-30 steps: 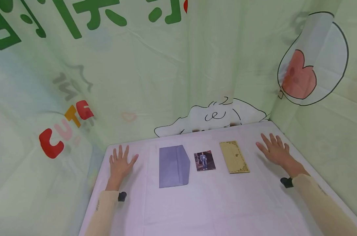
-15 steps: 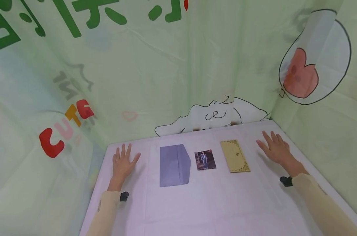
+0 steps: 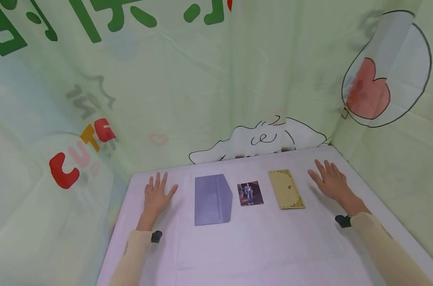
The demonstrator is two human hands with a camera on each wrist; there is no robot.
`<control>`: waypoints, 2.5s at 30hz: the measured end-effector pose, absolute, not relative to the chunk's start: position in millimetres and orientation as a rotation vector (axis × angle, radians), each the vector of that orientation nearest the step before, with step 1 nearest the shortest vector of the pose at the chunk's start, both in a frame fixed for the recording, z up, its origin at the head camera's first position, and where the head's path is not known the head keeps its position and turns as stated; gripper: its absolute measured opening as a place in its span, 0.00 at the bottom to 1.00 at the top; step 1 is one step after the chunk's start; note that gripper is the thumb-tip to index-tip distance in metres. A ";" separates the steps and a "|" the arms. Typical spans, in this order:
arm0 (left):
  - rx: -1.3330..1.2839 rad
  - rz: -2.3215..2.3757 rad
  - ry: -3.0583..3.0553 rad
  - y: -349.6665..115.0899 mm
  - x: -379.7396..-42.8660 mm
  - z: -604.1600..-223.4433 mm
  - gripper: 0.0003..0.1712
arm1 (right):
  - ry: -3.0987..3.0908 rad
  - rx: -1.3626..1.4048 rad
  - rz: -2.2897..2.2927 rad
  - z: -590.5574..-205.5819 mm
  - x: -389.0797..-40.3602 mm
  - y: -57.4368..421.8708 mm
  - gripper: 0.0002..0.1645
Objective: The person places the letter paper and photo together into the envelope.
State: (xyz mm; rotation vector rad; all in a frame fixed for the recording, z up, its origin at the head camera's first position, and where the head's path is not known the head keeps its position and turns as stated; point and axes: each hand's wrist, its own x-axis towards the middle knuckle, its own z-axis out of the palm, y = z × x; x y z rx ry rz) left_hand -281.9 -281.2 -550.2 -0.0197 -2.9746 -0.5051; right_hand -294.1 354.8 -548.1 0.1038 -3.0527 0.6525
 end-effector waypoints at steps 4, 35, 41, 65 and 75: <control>-0.027 -0.500 -2.982 -276.7 -282.5 -550.7 0.50 | -3.041 0.108 0.666 -546.3 -294.9 349.3 0.50; -0.101 -0.483 -2.995 -230.1 -284.9 -555.8 0.49 | -3.077 0.184 0.757 -546.6 -298.0 291.2 0.49; -0.144 -0.481 -2.998 -221.7 -284.6 -559.1 0.49 | -3.087 0.201 0.770 -550.9 -299.1 282.1 0.50; -0.300 -0.411 -3.005 -193.7 -284.5 -572.3 0.49 | -3.074 0.248 0.784 -564.3 -297.8 230.2 0.52; -0.363 -0.449 -2.995 -183.2 -282.4 -578.5 0.51 | -3.011 0.386 0.802 -572.8 -295.2 204.9 0.48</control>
